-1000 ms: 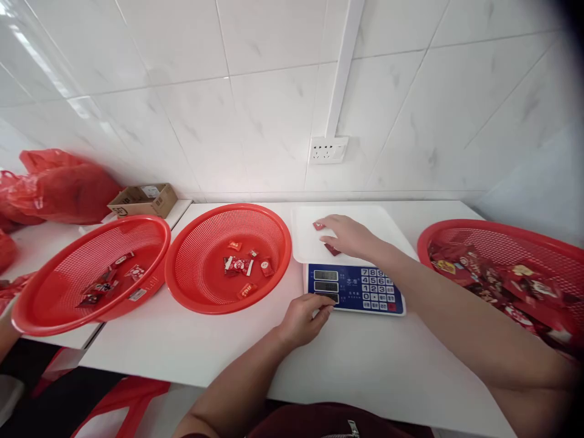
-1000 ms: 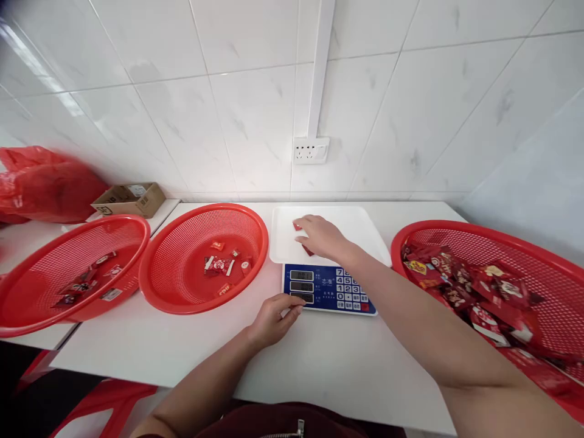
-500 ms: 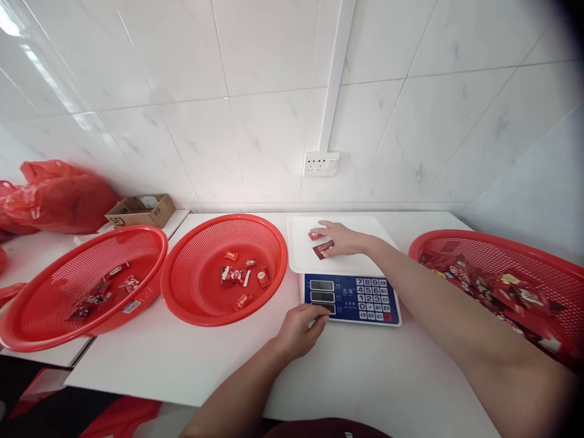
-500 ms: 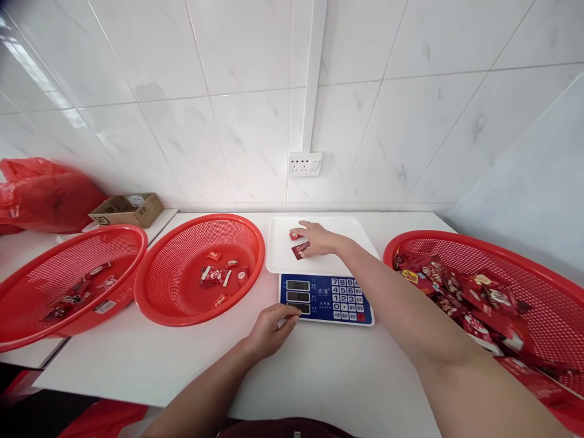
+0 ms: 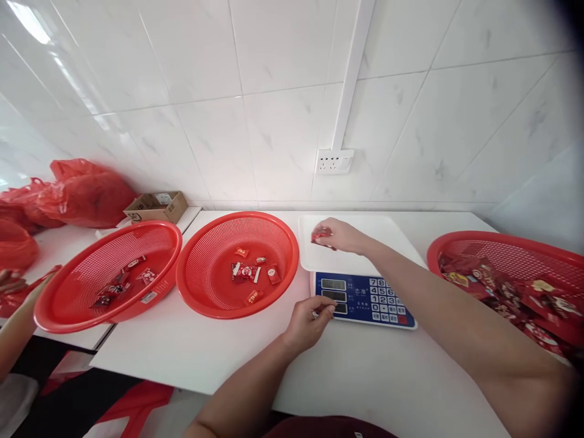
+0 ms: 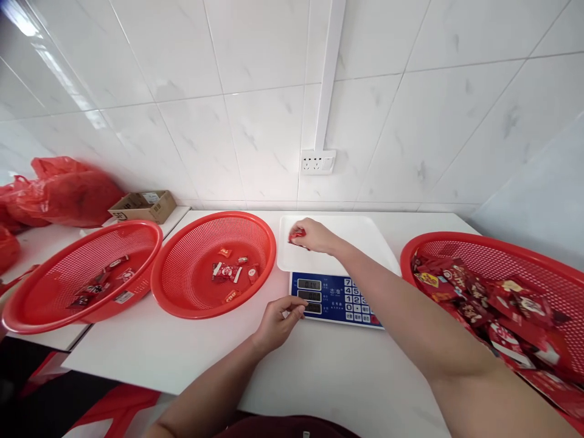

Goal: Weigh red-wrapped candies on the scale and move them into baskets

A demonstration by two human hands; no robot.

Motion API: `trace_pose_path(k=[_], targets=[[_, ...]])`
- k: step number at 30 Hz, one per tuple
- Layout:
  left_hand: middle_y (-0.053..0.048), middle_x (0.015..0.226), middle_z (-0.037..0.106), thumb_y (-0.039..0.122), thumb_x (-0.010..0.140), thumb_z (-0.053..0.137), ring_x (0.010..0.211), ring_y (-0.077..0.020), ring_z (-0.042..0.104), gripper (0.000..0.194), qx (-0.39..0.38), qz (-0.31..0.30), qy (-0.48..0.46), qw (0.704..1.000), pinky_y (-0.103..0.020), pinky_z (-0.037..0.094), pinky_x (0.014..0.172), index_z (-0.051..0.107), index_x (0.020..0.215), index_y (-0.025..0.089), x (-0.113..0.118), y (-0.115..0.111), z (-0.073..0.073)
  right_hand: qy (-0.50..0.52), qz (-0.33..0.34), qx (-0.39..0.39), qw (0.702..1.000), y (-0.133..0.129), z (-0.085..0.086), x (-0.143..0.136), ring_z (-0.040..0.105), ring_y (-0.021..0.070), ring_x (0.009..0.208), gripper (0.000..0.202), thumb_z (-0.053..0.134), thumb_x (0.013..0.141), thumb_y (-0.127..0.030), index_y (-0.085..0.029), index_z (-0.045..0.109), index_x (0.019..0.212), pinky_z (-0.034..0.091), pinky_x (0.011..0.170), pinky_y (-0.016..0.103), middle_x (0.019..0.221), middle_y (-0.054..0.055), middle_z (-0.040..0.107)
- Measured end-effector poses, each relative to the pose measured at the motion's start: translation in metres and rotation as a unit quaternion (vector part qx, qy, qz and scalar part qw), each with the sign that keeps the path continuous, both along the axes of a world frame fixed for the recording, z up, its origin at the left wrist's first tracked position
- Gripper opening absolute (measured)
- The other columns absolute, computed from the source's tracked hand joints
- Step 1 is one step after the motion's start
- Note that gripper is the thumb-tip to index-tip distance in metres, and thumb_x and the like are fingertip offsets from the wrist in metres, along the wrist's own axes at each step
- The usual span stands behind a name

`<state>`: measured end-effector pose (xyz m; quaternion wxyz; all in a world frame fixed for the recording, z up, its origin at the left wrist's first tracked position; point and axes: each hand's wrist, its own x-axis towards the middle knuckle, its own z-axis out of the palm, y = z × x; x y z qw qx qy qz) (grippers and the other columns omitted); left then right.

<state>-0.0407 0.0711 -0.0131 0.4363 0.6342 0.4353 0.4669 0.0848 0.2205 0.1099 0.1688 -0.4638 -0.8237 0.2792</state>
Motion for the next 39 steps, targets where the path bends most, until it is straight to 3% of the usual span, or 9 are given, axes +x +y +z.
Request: trace_pose_path(k=[4, 9, 11, 16, 24, 29, 34, 37, 39], targets=[[-0.004, 0.071, 0.066, 0.043, 0.083, 0.054, 0.065, -0.0136, 0.060, 0.031, -0.014, 0.010, -0.031, 0.999, -0.024, 0.048, 0.061, 0.065, 0.089, 0.014, -0.002, 0.003, 0.004, 0.116, 0.045, -0.005, 0.992, -0.021, 0.016, -0.046, 0.063, 0.0188, 0.096, 0.043, 0.047, 0.089, -0.032, -0.021, 0.044, 0.131, 0.055, 0.077, 0.034, 0.117, 0.009, 0.063], [-0.002, 0.068, 0.063, 0.044, 0.085, 0.052, 0.067, -0.0134, 0.060, 0.030, -0.016, 0.130, -0.140, 0.981, -0.027, 0.050, 0.068, 0.062, 0.087, 0.015, -0.016, -0.002, 0.017, 0.242, 0.086, 0.022, 0.966, -0.058, 0.010, -0.043, 0.044, 0.0235, 0.125, 0.045, 0.056, 0.084, -0.033, -0.023, 0.050, 0.127, 0.044, 0.098, 0.041, 0.138, 0.010, 0.045], [-0.004, 0.075, 0.064, 0.045, 0.087, 0.048, 0.073, -0.0152, 0.061, 0.033, -0.016, 0.180, -0.193, 0.964, -0.029, 0.051, 0.071, 0.061, 0.085, 0.015, -0.025, -0.008, 0.020, 0.259, 0.078, 0.010, 0.963, -0.079, 0.002, -0.018, 0.048, 0.0215, 0.122, 0.039, 0.055, 0.085, -0.032, -0.024, 0.053, 0.124, 0.045, 0.097, 0.039, 0.133, 0.009, 0.050], [-0.005, 0.092, 0.068, 0.047, 0.084, 0.049, 0.092, -0.0198, 0.062, 0.033, -0.022, 0.181, -0.185, 0.966, -0.033, 0.049, 0.084, 0.064, 0.087, 0.017, -0.054, -0.008, 0.019, 0.257, -0.006, -0.069, 0.964, -0.138, -0.008, 0.066, 0.057, 0.0205, 0.111, 0.035, 0.057, 0.084, -0.030, -0.024, 0.058, 0.118, 0.049, 0.092, 0.037, 0.123, 0.007, 0.060], [-0.003, 0.094, 0.066, 0.041, 0.084, 0.049, 0.094, -0.0179, 0.060, 0.027, -0.064, 0.207, -0.175, 0.960, -0.029, 0.051, 0.075, 0.064, 0.089, 0.019, -0.061, 0.049, 0.041, 0.140, -0.216, -0.021, 0.966, -0.194, 0.000, 0.193, 0.055, 0.0241, 0.115, 0.040, 0.051, 0.086, -0.038, -0.025, 0.054, 0.125, 0.045, 0.096, 0.042, 0.127, 0.006, 0.059], [0.000, 0.088, 0.064, 0.036, 0.080, 0.056, 0.076, -0.0138, 0.062, 0.021, -0.062, 0.265, -0.181, 0.945, -0.028, 0.052, 0.067, 0.062, 0.095, 0.022, -0.055, 0.073, 0.048, -0.157, -0.293, -0.057, 0.941, -0.185, -0.012, 0.278, 0.041, 0.0313, 0.128, 0.054, 0.050, 0.085, -0.040, -0.025, 0.043, 0.137, 0.036, 0.103, 0.042, 0.144, 0.008, 0.040], [-0.001, 0.077, 0.065, 0.042, 0.078, 0.059, 0.073, -0.0158, 0.063, 0.028, -0.074, 0.181, -0.126, 0.973, -0.032, 0.053, 0.073, 0.061, 0.093, 0.019, -0.017, 0.049, 0.047, -0.219, -0.281, -0.136, 0.925, -0.152, -0.035, 0.332, 0.037, 0.0402, 0.129, 0.095, 0.068, 0.067, -0.049, -0.026, 0.021, 0.147, 0.039, 0.098, 0.047, 0.154, 0.014, 0.015], [-0.002, 0.078, 0.067, 0.050, 0.077, 0.059, 0.074, -0.0185, 0.064, 0.037, -0.096, 0.121, -0.066, 0.986, -0.035, 0.053, 0.076, 0.061, 0.095, 0.018, 0.008, 0.025, 0.044, -0.234, -0.270, -0.164, 0.919, -0.137, -0.047, 0.341, 0.038, 0.0403, 0.128, 0.117, 0.073, 0.059, -0.053, -0.022, 0.005, 0.149, 0.040, 0.096, 0.046, 0.155, 0.017, 0.003], [-0.004, 0.080, 0.067, 0.054, 0.075, 0.059, 0.078, -0.0204, 0.064, 0.042, -0.114, 0.095, -0.028, 0.989, -0.036, 0.053, 0.077, 0.062, 0.095, 0.017, 0.020, 0.014, 0.041, -0.225, -0.282, -0.158, 0.919, -0.130, -0.051, 0.342, 0.041, 0.0412, 0.126, 0.119, 0.076, 0.056, -0.048, -0.018, 0.008, 0.149, 0.041, 0.095, 0.045, 0.154, 0.020, 0.006]])
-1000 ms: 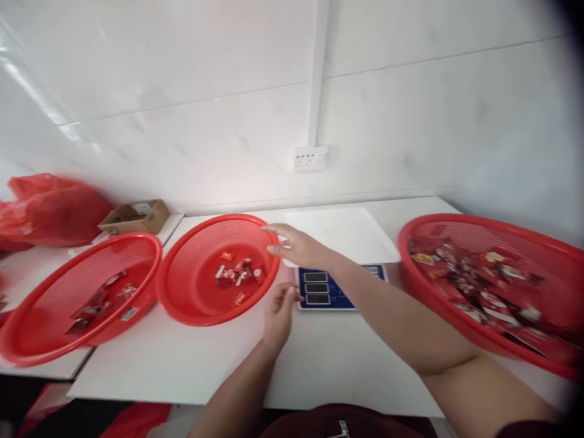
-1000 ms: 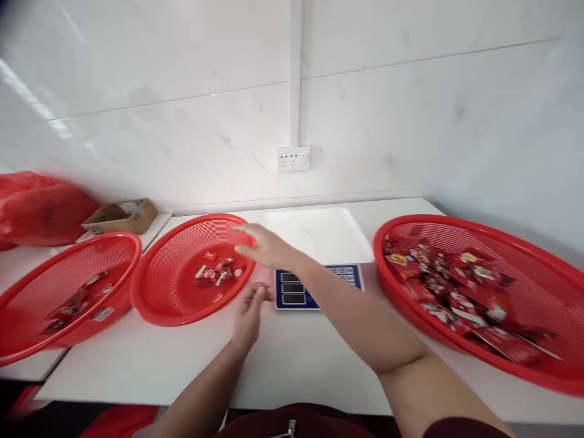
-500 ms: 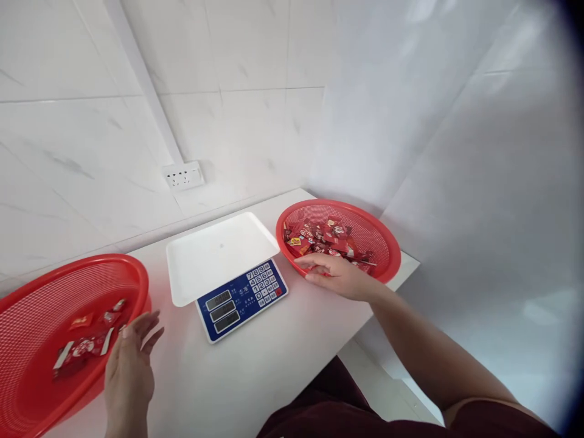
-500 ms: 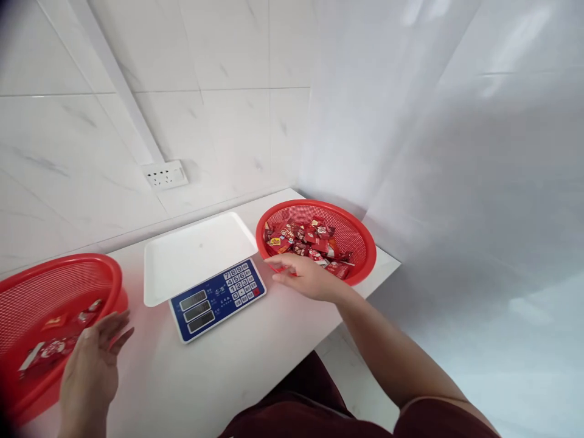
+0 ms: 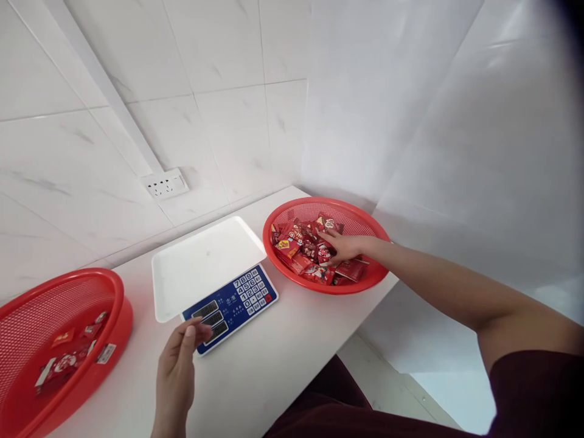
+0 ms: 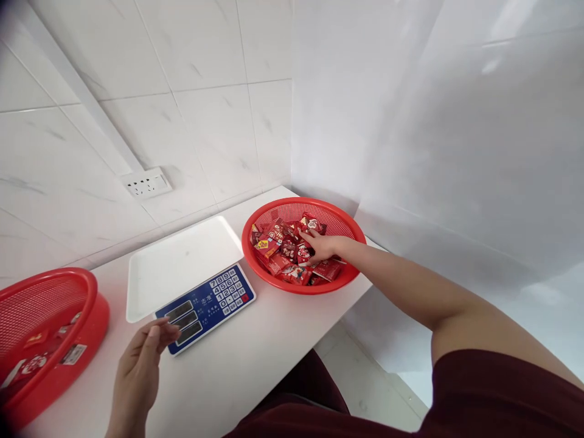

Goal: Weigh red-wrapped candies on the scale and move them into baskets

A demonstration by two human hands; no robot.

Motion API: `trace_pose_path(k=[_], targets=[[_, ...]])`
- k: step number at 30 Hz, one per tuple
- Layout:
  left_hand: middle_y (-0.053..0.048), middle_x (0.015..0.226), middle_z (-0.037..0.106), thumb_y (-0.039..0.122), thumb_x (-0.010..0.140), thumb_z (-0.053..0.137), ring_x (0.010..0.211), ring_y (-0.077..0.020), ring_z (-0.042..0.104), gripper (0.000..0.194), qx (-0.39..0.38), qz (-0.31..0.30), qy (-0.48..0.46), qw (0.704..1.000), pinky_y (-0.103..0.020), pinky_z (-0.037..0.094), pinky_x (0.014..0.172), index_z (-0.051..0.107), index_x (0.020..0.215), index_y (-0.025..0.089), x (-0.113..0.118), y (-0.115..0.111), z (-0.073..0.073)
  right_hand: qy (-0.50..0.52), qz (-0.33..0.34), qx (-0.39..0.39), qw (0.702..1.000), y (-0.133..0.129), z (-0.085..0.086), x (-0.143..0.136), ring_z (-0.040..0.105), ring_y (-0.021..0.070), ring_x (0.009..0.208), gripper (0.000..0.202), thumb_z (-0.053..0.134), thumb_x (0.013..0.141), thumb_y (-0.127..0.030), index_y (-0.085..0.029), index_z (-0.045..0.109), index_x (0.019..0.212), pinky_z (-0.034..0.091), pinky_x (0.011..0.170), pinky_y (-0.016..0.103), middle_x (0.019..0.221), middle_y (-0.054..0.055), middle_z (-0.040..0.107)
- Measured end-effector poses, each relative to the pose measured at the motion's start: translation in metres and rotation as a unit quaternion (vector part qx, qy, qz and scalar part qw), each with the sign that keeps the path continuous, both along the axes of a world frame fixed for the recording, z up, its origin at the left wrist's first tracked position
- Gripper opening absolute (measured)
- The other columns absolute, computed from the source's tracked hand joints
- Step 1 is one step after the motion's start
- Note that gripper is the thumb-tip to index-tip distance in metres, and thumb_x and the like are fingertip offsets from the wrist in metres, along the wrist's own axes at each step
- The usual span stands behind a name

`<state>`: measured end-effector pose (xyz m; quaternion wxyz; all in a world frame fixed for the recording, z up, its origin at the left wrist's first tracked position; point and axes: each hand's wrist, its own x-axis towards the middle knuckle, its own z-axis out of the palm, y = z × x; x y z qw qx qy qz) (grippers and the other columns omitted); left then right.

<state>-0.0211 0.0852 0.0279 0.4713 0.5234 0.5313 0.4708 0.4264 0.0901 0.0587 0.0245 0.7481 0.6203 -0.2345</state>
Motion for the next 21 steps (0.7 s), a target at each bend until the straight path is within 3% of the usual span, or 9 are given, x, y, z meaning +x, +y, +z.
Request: trace_pose_path(k=[3, 6, 10, 12, 15, 17, 19, 21], targets=[[-0.005, 0.082, 0.068, 0.058, 0.074, 0.058, 0.081, -0.0217, 0.064, 0.045, -0.027, -0.033, 0.039, 0.998, -0.037, 0.052, 0.080, 0.063, 0.092, 0.017, 0.009, -0.008, -0.004, 0.019, -0.005, 0.041, 0.999, 0.004, 0.003, 0.001, 0.044, 0.0396, 0.124, 0.095, 0.074, 0.063, -0.033, -0.017, 0.028, 0.144, 0.040, 0.097, 0.044, 0.149, 0.019, 0.027], [-0.005, 0.079, 0.067, 0.058, 0.073, 0.059, 0.080, -0.0216, 0.063, 0.045, -0.037, -0.052, 0.060, 0.996, -0.037, 0.051, 0.080, 0.064, 0.091, 0.017, 0.016, -0.012, -0.005, 0.058, -0.003, 0.082, 0.995, 0.001, 0.014, 0.006, 0.052, 0.0338, 0.118, 0.063, 0.065, 0.070, -0.019, -0.023, 0.049, 0.131, 0.043, 0.095, 0.040, 0.136, 0.012, 0.051], [-0.004, 0.078, 0.066, 0.055, 0.073, 0.060, 0.078, -0.0203, 0.061, 0.040, -0.031, -0.055, 0.060, 0.996, -0.034, 0.050, 0.077, 0.064, 0.090, 0.018, 0.028, -0.017, 0.003, 0.168, -0.032, 0.153, 0.973, -0.010, 0.032, 0.008, 0.060, 0.0249, 0.108, 0.053, 0.060, 0.075, -0.019, -0.026, 0.050, 0.127, 0.047, 0.092, 0.035, 0.126, 0.005, 0.060], [-0.004, 0.077, 0.066, 0.052, 0.075, 0.060, 0.077, -0.0193, 0.060, 0.037, -0.026, -0.063, 0.053, 0.996, -0.033, 0.050, 0.076, 0.064, 0.089, 0.018, 0.036, -0.020, 0.009, 0.325, -0.086, 0.203, 0.920, -0.018, 0.041, 0.001, 0.062, 0.0234, 0.104, 0.055, 0.062, 0.075, -0.021, -0.027, 0.048, 0.128, 0.048, 0.092, 0.038, 0.118, 0.005, 0.064], [-0.003, 0.075, 0.064, 0.048, 0.078, 0.059, 0.076, -0.0181, 0.060, 0.033, -0.030, -0.124, 0.028, 0.991, -0.033, 0.051, 0.075, 0.063, 0.090, 0.018, 0.051, -0.024, 0.016, 0.563, -0.139, 0.228, 0.782, -0.031, 0.050, -0.026, 0.065, 0.0223, 0.097, 0.059, 0.067, 0.074, -0.023, -0.030, 0.046, 0.128, 0.052, 0.088, 0.042, 0.111, 0.004, 0.067], [-0.004, 0.080, 0.064, 0.046, 0.081, 0.058, 0.077, -0.0174, 0.061, 0.031, -0.040, -0.189, -0.013, 0.981, -0.034, 0.052, 0.075, 0.061, 0.095, 0.019, 0.064, -0.029, 0.022, 0.643, -0.138, 0.235, 0.716, -0.039, 0.052, -0.056, 0.064, 0.0220, 0.100, 0.059, 0.069, 0.073, -0.024, -0.033, 0.047, 0.127, 0.052, 0.089, 0.043, 0.115, 0.003, 0.066], [-0.005, 0.092, 0.063, 0.044, 0.082, 0.058, 0.082, -0.0178, 0.062, 0.033, -0.057, -0.257, -0.071, 0.962, -0.035, 0.053, 0.075, 0.056, 0.106, 0.022, 0.079, -0.034, 0.029, 0.684, -0.118, 0.243, 0.678, -0.046, 0.048, -0.093, 0.062, 0.0220, 0.105, 0.061, 0.071, 0.074, -0.027, -0.037, 0.045, 0.128, 0.050, 0.091, 0.043, 0.119, 0.002, 0.064], [-0.008, 0.106, 0.059, 0.045, 0.080, 0.060, 0.088, -0.0198, 0.062, 0.048, -0.077, -0.307, -0.130, 0.940, -0.037, 0.054, 0.075, 0.045, 0.122, 0.026, 0.091, -0.038, 0.036, 0.695, -0.088, 0.241, 0.671, -0.053, 0.039, -0.131, 0.060, 0.0222, 0.109, 0.062, 0.071, 0.075, -0.030, -0.040, 0.044, 0.130, 0.048, 0.093, 0.043, 0.123, 0.001, 0.062]])
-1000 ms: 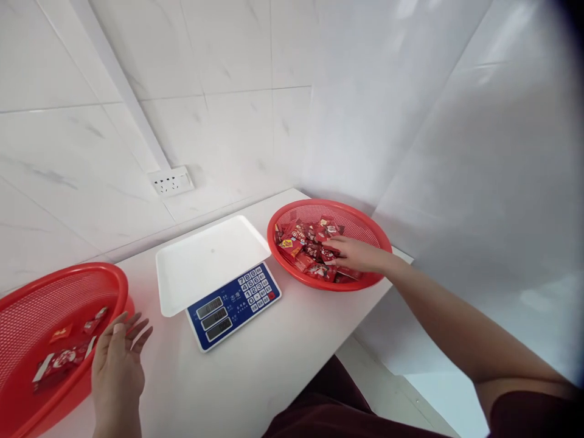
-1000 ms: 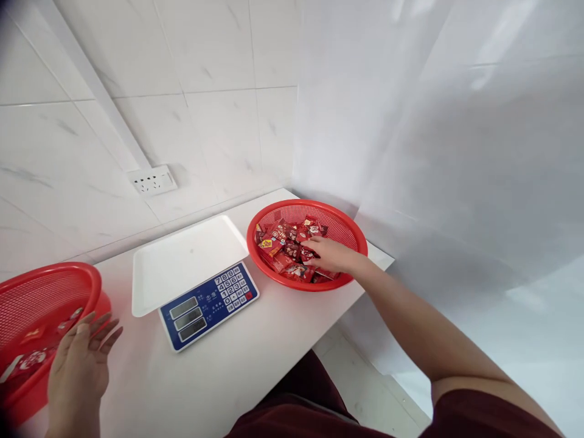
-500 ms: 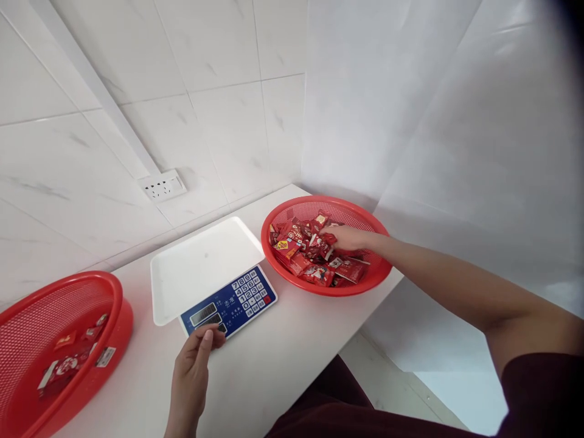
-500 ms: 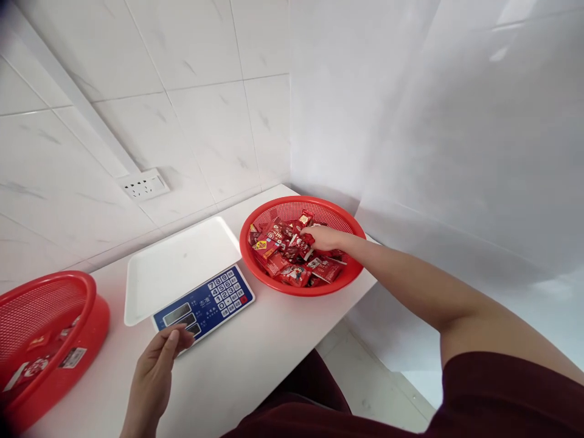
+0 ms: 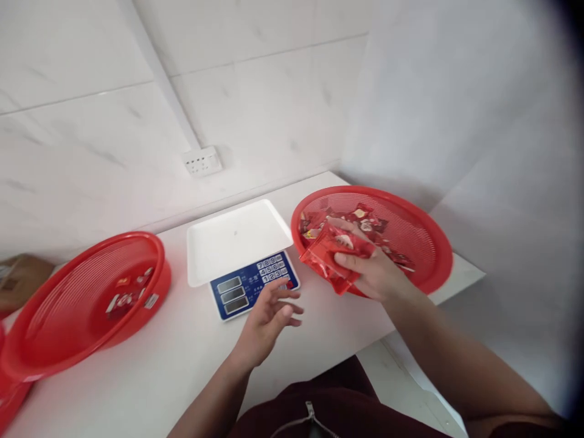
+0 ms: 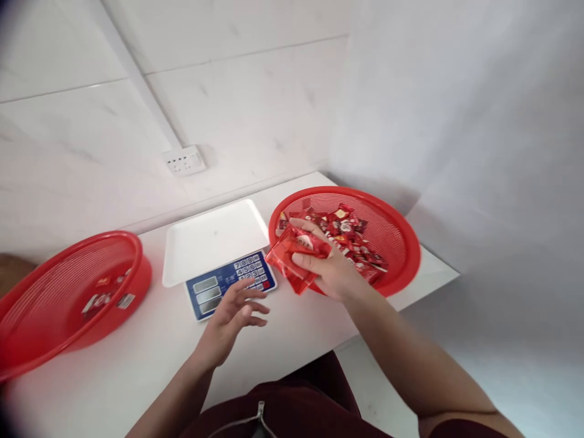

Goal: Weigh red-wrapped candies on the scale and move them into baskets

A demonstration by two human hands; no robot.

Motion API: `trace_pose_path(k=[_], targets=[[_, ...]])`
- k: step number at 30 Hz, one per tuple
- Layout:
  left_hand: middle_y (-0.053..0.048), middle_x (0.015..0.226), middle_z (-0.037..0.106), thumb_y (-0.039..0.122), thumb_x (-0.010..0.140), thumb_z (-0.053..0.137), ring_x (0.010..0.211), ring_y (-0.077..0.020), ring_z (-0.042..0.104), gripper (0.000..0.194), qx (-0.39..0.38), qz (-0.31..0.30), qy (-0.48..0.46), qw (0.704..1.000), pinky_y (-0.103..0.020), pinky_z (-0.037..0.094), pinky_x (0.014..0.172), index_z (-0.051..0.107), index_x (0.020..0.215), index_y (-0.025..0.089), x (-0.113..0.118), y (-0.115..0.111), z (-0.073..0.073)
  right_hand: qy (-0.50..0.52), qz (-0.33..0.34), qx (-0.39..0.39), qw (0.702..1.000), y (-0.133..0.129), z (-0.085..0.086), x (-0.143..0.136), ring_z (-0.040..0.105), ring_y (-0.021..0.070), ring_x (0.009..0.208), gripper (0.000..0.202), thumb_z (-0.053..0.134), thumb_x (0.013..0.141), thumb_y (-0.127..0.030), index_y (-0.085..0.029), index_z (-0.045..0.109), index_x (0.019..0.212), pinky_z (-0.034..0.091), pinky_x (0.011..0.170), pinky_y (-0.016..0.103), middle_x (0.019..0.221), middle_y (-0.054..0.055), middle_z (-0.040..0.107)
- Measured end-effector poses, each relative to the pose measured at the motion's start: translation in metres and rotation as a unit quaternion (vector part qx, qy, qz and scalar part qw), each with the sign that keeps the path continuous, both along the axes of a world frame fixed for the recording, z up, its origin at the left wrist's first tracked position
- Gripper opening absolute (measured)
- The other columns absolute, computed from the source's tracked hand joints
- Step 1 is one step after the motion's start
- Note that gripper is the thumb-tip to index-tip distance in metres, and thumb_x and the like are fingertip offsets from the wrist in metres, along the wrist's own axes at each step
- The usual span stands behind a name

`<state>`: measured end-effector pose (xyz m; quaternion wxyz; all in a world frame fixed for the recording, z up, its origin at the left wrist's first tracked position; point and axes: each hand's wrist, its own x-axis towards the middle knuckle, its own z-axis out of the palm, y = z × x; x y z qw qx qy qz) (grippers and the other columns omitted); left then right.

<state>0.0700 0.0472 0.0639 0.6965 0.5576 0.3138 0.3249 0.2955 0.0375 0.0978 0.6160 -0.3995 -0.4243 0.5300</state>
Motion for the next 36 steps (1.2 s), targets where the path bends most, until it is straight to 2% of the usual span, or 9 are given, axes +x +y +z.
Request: trace_pose_path(k=[2, 5, 8, 13, 17, 21, 29, 33, 36], targets=[[-0.010, 0.111, 0.057, 0.048, 0.078, 0.062, 0.088, -0.0198, 0.062, 0.061, -0.019, 0.001, -0.036, 0.999, -0.037, 0.055, 0.073, 0.036, 0.129, 0.028, 0.007, 0.000, 0.005, -0.032, 0.026, 0.031, 0.999, -0.005, -0.012, -0.034, 0.055, 0.0226, 0.116, 0.059, 0.069, 0.077, -0.033, -0.039, 0.044, 0.130, 0.044, 0.098, 0.043, 0.132, 0.002, 0.055], [-0.008, 0.102, 0.059, 0.050, 0.076, 0.063, 0.080, -0.0166, 0.062, 0.061, -0.039, 0.072, -0.035, 0.996, -0.032, 0.054, 0.068, 0.040, 0.125, 0.023, 0.003, 0.005, 0.005, -0.094, 0.055, 0.060, 0.992, -0.007, -0.029, -0.069, 0.042, 0.0235, 0.128, 0.056, 0.062, 0.082, -0.041, -0.037, 0.042, 0.133, 0.036, 0.106, 0.043, 0.143, 0.003, 0.043], [-0.005, 0.092, 0.063, 0.046, 0.072, 0.069, 0.078, -0.0154, 0.061, 0.054, -0.048, 0.135, -0.027, 0.989, -0.029, 0.051, 0.068, 0.048, 0.114, 0.018, -0.012, 0.010, 0.000, -0.083, 0.092, 0.000, 0.992, -0.004, -0.043, -0.086, 0.041, 0.0232, 0.129, 0.057, 0.051, 0.086, -0.049, -0.036, 0.034, 0.139, 0.038, 0.104, 0.042, 0.143, 0.003, 0.042], [-0.005, 0.104, 0.061, 0.032, 0.069, 0.074, 0.092, -0.0169, 0.059, 0.043, -0.012, 0.189, -0.021, 0.982, -0.030, 0.049, 0.076, 0.049, 0.102, 0.020, -0.031, 0.010, -0.005, -0.087, 0.110, -0.071, 0.988, 0.003, -0.053, -0.096, 0.049, 0.0233, 0.123, 0.062, 0.053, 0.085, -0.050, -0.035, 0.031, 0.141, 0.040, 0.103, 0.043, 0.136, 0.005, 0.051], [-0.005, 0.099, 0.062, 0.034, 0.071, 0.072, 0.089, -0.0172, 0.059, 0.040, 0.006, 0.149, 0.019, 0.989, -0.028, 0.048, 0.073, 0.048, 0.100, 0.020, -0.036, 0.013, -0.004, -0.176, 0.077, -0.041, 0.981, 0.004, -0.055, -0.096, 0.048, 0.0255, 0.124, 0.058, 0.060, 0.079, -0.047, -0.030, 0.044, 0.133, 0.040, 0.103, 0.043, 0.133, 0.006, 0.054], [-0.004, 0.084, 0.063, 0.041, 0.078, 0.063, 0.075, -0.0155, 0.058, 0.029, 0.048, 0.123, 0.130, 0.983, -0.028, 0.047, 0.068, 0.058, 0.093, 0.017, -0.039, 0.017, -0.003, -0.208, 0.119, -0.054, 0.969, -0.001, -0.061, -0.091, 0.049, 0.0260, 0.122, 0.054, 0.061, 0.078, -0.043, -0.030, 0.047, 0.130, 0.044, 0.100, 0.043, 0.133, 0.005, 0.054], [-0.004, 0.079, 0.065, 0.036, 0.085, 0.052, 0.070, -0.0159, 0.057, 0.021, 0.194, 0.247, 0.230, 0.921, -0.027, 0.045, 0.065, 0.063, 0.084, 0.019, -0.035, 0.006, -0.009, -0.141, 0.080, -0.099, 0.982, -0.006, -0.066, -0.096, 0.064, 0.0263, 0.099, 0.047, 0.066, 0.072, -0.047, -0.026, 0.056, 0.113, 0.053, 0.087, 0.042, 0.110, 0.007, 0.067], [-0.002, 0.074, 0.064, 0.042, 0.082, 0.055, 0.067, -0.0148, 0.058, 0.024, 0.207, 0.363, 0.219, 0.882, -0.026, 0.045, 0.063, 0.061, 0.087, 0.019, -0.051, 0.042, 0.014, -0.084, 0.114, -0.162, 0.977, -0.008, -0.071, -0.100, 0.069, 0.0229, 0.073, 0.046, 0.058, 0.077, -0.057, -0.023, 0.056, 0.109, 0.056, 0.072, 0.041, 0.075, 0.005, 0.071], [-0.006, 0.093, 0.064, 0.044, 0.084, 0.053, 0.082, -0.0176, 0.061, 0.033, 0.265, 0.397, 0.211, 0.853, -0.029, 0.047, 0.073, 0.056, 0.103, 0.018, -0.070, 0.082, 0.031, -0.089, 0.137, -0.170, 0.972, -0.013, -0.075, -0.105, 0.068, 0.0213, 0.070, 0.042, 0.057, 0.077, -0.057, -0.024, 0.055, 0.103, 0.055, 0.069, 0.040, 0.071, 0.003, 0.070]])
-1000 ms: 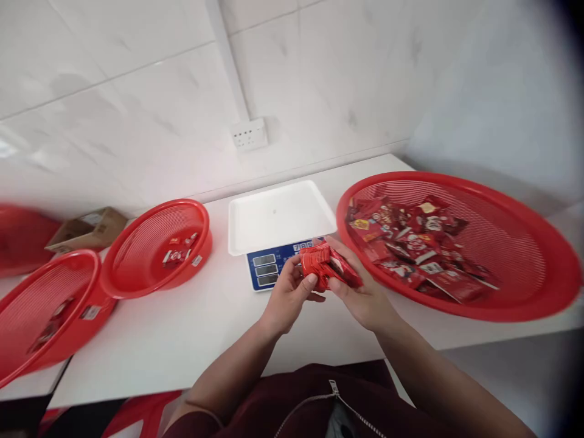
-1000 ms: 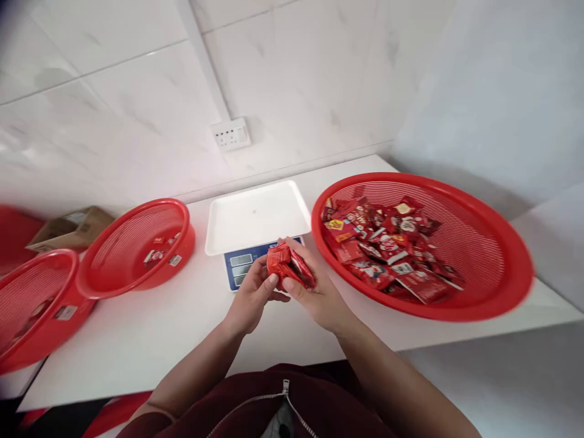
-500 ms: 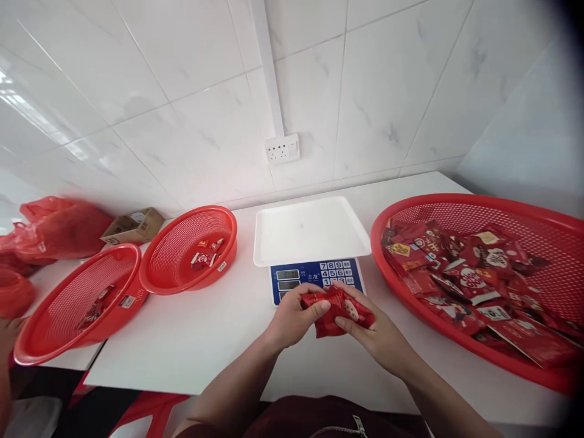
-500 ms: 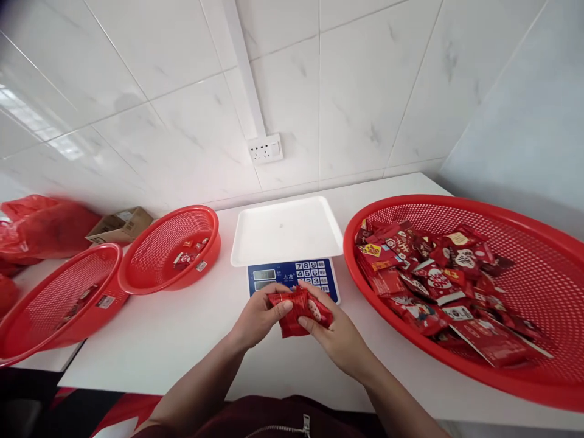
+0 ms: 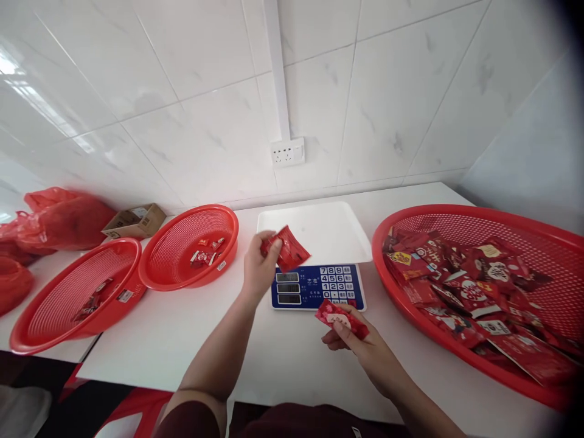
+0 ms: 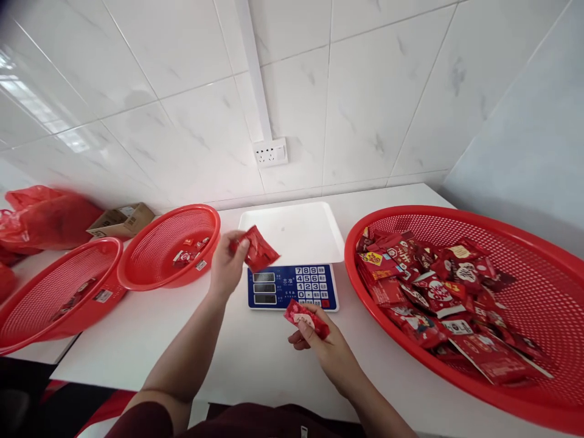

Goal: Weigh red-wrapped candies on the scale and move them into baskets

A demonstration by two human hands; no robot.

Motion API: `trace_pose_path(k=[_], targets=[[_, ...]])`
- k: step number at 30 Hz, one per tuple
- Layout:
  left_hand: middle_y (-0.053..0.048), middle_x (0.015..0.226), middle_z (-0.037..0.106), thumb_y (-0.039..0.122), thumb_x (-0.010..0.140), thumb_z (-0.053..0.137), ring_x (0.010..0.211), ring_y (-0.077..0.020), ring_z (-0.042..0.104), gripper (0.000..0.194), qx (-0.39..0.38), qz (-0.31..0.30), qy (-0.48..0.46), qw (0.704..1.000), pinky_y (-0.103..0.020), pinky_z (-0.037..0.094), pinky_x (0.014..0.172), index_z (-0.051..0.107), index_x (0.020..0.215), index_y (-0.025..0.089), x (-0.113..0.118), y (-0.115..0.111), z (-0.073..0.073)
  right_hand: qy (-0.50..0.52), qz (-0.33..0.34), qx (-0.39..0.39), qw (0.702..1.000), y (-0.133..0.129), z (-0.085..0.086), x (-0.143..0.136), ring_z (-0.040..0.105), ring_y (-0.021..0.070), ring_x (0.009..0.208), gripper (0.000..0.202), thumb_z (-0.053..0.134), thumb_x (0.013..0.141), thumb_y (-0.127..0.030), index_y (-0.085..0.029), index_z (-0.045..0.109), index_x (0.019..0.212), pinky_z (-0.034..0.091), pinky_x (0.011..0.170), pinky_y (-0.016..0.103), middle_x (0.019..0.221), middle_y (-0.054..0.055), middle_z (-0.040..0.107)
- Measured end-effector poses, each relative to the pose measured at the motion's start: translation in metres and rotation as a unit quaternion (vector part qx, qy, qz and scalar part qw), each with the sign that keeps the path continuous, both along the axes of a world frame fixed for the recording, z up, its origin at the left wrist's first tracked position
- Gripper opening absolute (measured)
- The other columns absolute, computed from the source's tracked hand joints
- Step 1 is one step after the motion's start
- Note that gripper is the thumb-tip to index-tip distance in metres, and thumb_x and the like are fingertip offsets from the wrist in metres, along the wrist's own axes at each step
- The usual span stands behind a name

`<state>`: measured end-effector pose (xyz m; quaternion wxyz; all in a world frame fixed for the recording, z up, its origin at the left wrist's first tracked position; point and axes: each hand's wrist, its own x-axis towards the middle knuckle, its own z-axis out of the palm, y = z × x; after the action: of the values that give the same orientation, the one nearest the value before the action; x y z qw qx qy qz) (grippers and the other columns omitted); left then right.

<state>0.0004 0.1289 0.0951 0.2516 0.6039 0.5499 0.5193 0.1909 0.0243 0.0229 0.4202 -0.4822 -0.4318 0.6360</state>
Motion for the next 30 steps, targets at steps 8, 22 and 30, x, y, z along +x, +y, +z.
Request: trace_pose_path(k=[8, 22, 30], targets=[[-0.009, 0.110, 0.063, 0.038, 0.087, 0.050, 0.097, -0.0212, 0.059, 0.033, 0.000, -0.130, 0.137, 0.982, -0.034, 0.047, 0.082, 0.057, 0.115, 0.022, -0.001, -0.041, -0.022, -0.033, 0.033, 0.010, 0.999, 0.000, -0.008, -0.005, 0.059, 0.0165, 0.060, 0.039, 0.061, 0.074, -0.056, -0.021, 0.057, 0.091, 0.052, 0.062, 0.035, 0.067, -0.001, 0.061], [-0.005, 0.085, 0.067, 0.037, 0.083, 0.056, 0.075, -0.0167, 0.060, 0.021, -0.223, -0.218, 0.048, 0.949, -0.026, 0.048, 0.066, 0.067, 0.090, 0.021, -0.003, -0.098, -0.077, -0.137, 0.136, 0.042, 0.980, 0.004, -0.026, -0.009, 0.060, 0.0164, 0.062, 0.036, 0.054, 0.082, -0.051, -0.018, 0.064, 0.087, 0.050, 0.060, 0.030, 0.067, 0.001, 0.063], [-0.001, 0.075, 0.059, 0.045, 0.071, 0.068, 0.061, -0.0111, 0.055, 0.045, -0.361, -0.324, -0.197, 0.852, -0.024, 0.048, 0.053, 0.054, 0.104, 0.017, 0.009, -0.078, -0.073, -0.148, 0.095, 0.029, 0.984, 0.006, -0.006, 0.003, 0.051, 0.0137, 0.051, 0.037, 0.055, 0.078, -0.056, -0.020, 0.060, 0.073, 0.043, 0.049, 0.026, 0.059, -0.002, 0.055]])
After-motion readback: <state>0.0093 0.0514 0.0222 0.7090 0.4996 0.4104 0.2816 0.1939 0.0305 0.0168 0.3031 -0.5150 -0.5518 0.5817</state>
